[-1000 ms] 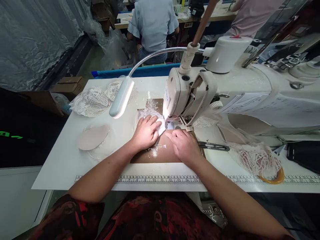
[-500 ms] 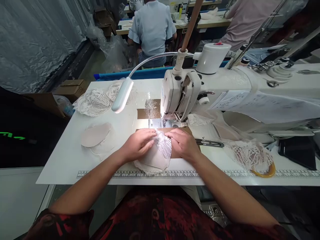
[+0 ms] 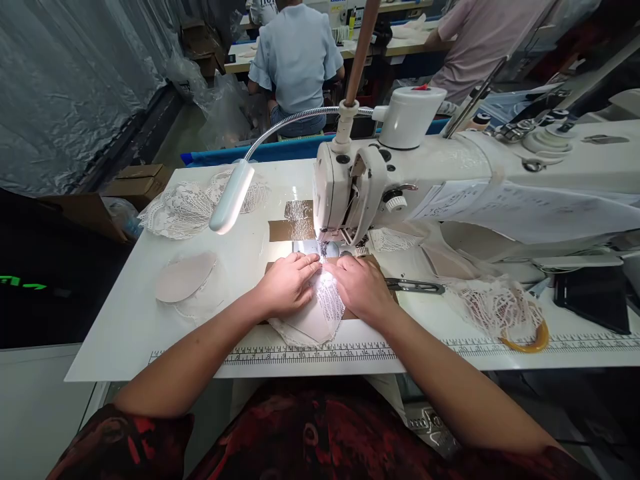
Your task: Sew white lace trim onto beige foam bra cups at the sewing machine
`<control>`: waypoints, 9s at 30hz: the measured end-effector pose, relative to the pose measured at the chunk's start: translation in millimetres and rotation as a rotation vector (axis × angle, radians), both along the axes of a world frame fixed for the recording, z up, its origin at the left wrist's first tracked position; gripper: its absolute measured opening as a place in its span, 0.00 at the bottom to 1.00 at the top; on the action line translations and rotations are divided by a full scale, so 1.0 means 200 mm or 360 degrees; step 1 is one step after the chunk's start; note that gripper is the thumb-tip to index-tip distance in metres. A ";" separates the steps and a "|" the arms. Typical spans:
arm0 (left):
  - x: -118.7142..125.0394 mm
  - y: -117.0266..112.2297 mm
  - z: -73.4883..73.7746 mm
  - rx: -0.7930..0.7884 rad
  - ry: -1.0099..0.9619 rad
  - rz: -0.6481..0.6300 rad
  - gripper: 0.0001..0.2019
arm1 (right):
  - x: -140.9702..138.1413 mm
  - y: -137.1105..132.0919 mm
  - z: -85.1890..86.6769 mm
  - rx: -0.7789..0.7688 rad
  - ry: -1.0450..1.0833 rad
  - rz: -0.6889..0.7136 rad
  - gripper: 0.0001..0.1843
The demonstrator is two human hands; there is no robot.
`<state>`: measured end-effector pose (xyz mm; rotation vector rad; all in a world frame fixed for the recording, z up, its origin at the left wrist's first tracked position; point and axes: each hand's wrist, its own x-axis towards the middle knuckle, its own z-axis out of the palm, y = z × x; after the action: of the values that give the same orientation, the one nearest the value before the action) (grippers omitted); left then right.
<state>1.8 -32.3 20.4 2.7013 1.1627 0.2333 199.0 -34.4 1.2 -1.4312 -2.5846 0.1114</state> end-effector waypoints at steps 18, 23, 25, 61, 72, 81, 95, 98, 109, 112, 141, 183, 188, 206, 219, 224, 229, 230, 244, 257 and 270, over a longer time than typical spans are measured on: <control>-0.12 0.20 -0.03 -0.0018 -0.0044 -0.0340 0.24 | -0.02 0.02 -0.01 -0.0029 0.0128 -0.0008 0.21; -0.10 0.06 0.01 0.0004 -0.0297 -0.0119 0.20 | 0.07 0.00 -0.03 -0.0052 0.0509 0.0005 0.20; -0.06 0.00 0.02 -0.0002 -0.0297 -0.0035 0.15 | 0.09 -0.01 -0.04 -0.0052 0.0598 -0.0009 0.18; -0.08 -0.01 -0.07 -0.0196 -0.0616 0.0155 0.09 | 0.24 -0.26 0.21 -0.1032 0.0481 0.0519 0.11; -0.09 -0.02 -0.07 -0.0006 -0.0530 -0.0166 0.10 | 0.04 -0.22 -0.02 0.0030 -0.0010 0.0259 0.20; -0.08 -0.05 -0.07 0.0237 -0.0098 -0.0289 0.15 | 0.06 -0.22 -0.03 0.0056 0.0094 0.0265 0.19; -0.06 -0.07 -0.08 0.0194 -0.0041 -0.0262 0.16 | 0.07 -0.20 -0.04 0.0046 0.0307 0.0216 0.18; -0.06 -0.07 -0.08 0.0198 -0.0056 -0.0254 0.17 | 0.06 -0.19 -0.04 0.0053 0.0233 0.0146 0.19; -0.02 -0.05 -0.08 0.0277 0.0106 -0.0163 0.21 | 0.03 -0.20 -0.04 0.0113 0.0083 0.0098 0.18; -0.01 -0.04 -0.10 0.0326 0.0148 -0.0156 0.23 | 0.03 -0.20 -0.04 0.0095 0.0076 0.0085 0.16; -0.03 0.07 -0.09 0.0208 0.0047 -0.0067 0.24 | 0.01 -0.13 -0.02 0.0012 0.0043 0.0024 0.18; -0.11 0.30 -0.14 0.0215 -0.0128 -0.0219 0.20 | 0.00 0.07 -0.05 -0.0082 0.0185 -0.0076 0.23; -0.11 0.31 -0.15 0.0207 -0.0137 -0.0200 0.21 | 0.01 0.08 -0.07 -0.0080 0.0309 -0.0062 0.22; -0.10 0.14 0.01 0.0148 0.0025 0.0033 0.13 | 0.01 0.08 -0.03 0.0002 0.0445 -0.0035 0.18; -0.02 0.16 -0.10 0.0367 -0.0200 -0.0115 0.14 | 0.02 0.07 -0.04 0.0041 0.0390 -0.0002 0.19; -0.01 0.16 -0.10 0.0385 -0.0147 -0.0108 0.15 | 0.03 0.07 -0.05 0.0019 0.0323 0.0021 0.18; 0.00 0.15 -0.10 0.0311 -0.0116 -0.0084 0.16 | 0.02 0.06 -0.03 0.0007 0.0215 0.0013 0.18; 0.00 0.15 -0.10 0.0306 -0.0117 -0.0080 0.16 | 0.02 0.06 -0.03 0.0008 0.0188 0.0013 0.18; -0.05 0.15 -0.06 0.0198 -0.0138 -0.0079 0.16 | 0.02 0.03 -0.03 0.0078 0.0207 0.0315 0.16; -0.05 0.15 -0.05 0.0211 -0.0043 -0.0256 0.16 | 0.01 0.02 -0.02 0.0037 0.0294 0.0150 0.15; -0.06 0.16 -0.07 0.0250 0.0028 -0.0270 0.18 | -0.03 0.03 -0.01 0.0073 0.0069 -0.0016 0.18</control>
<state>-10.2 -0.1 7.1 2.9250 0.9488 0.2866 193.1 -27.7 -1.5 -1.4102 -2.5283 0.0799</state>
